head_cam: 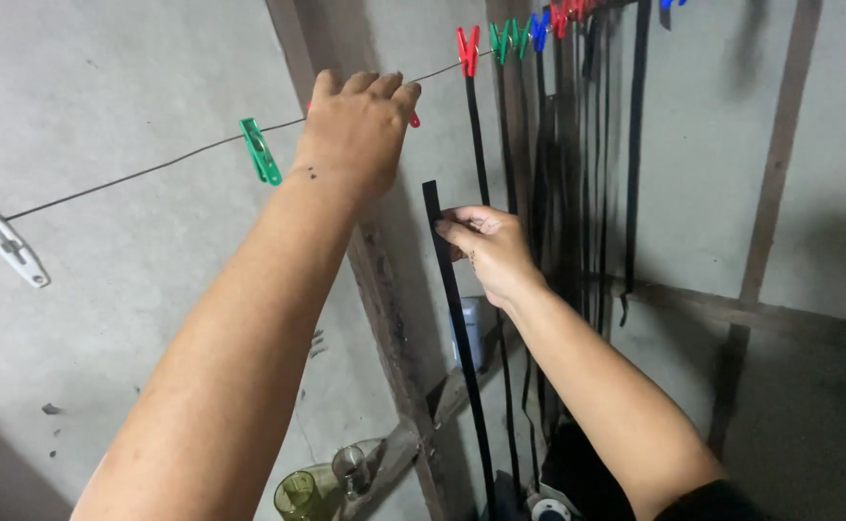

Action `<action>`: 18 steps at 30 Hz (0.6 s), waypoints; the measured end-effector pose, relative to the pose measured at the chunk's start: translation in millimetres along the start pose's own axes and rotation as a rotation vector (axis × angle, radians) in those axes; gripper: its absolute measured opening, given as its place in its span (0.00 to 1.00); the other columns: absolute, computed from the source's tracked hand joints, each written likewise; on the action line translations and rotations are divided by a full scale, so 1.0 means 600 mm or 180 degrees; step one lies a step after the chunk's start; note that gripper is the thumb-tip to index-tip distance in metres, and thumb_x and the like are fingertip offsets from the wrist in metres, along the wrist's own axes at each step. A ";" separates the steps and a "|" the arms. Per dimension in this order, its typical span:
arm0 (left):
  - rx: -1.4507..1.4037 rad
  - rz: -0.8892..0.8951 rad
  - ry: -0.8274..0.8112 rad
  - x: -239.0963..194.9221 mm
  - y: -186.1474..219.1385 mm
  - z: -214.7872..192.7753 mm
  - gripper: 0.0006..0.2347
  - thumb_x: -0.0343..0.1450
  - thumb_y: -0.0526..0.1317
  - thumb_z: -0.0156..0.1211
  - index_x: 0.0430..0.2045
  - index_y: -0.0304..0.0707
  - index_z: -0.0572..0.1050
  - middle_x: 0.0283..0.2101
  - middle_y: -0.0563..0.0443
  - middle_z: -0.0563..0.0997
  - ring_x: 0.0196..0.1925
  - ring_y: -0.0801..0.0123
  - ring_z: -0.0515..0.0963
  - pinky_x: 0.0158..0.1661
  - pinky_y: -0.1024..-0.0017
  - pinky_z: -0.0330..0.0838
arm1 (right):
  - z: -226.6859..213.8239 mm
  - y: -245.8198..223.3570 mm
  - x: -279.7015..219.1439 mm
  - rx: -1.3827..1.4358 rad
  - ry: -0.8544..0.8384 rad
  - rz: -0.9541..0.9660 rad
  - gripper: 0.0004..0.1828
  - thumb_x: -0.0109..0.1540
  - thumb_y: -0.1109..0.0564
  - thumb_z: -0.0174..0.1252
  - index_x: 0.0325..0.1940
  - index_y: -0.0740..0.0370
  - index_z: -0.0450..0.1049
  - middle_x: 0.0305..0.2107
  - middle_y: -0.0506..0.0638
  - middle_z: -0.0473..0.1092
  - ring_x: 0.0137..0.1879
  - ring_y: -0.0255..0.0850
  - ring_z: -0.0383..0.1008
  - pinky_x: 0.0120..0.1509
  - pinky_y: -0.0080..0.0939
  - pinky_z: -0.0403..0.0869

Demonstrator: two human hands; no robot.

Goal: Applying edge paint to a leather strap by pulling it through a roller applicator and hanging it on a line with clothespins.

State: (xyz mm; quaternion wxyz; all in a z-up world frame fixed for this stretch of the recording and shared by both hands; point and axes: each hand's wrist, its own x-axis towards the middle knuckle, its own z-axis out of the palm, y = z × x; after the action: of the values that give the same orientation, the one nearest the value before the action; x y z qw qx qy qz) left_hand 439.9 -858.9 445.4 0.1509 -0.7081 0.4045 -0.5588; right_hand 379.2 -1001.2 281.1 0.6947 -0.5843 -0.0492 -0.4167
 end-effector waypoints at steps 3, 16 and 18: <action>0.0036 -0.0213 -0.0475 0.021 -0.004 0.011 0.30 0.60 0.34 0.61 0.61 0.51 0.66 0.58 0.59 0.77 0.56 0.62 0.77 0.50 0.54 0.63 | 0.006 0.003 0.026 0.0035 -0.0111 0.0150 0.08 0.59 0.64 0.66 0.43 0.65 0.82 0.33 0.50 0.79 0.35 0.34 0.74 0.34 0.31 0.71; -0.1037 -0.1264 -0.0400 0.078 -0.020 0.000 0.17 0.73 0.59 0.61 0.35 0.44 0.78 0.41 0.46 0.80 0.38 0.43 0.80 0.36 0.50 0.70 | 0.026 0.037 0.107 0.0686 -0.0442 0.0180 0.08 0.58 0.64 0.67 0.42 0.64 0.80 0.33 0.51 0.77 0.37 0.39 0.74 0.33 0.36 0.69; -0.1177 -0.1415 -0.0329 0.075 -0.024 -0.003 0.18 0.74 0.59 0.60 0.37 0.44 0.77 0.38 0.44 0.82 0.37 0.42 0.81 0.35 0.49 0.70 | 0.031 0.049 0.119 0.0750 -0.0480 0.0129 0.09 0.58 0.64 0.67 0.43 0.65 0.80 0.33 0.51 0.77 0.37 0.39 0.75 0.33 0.35 0.70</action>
State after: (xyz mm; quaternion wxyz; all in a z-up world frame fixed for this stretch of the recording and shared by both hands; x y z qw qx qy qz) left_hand 446.4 -882.9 485.7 -0.0865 -0.8224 0.3262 -0.4581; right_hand 451.9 -1023.5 304.3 0.7611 -0.5292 -0.1380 -0.3488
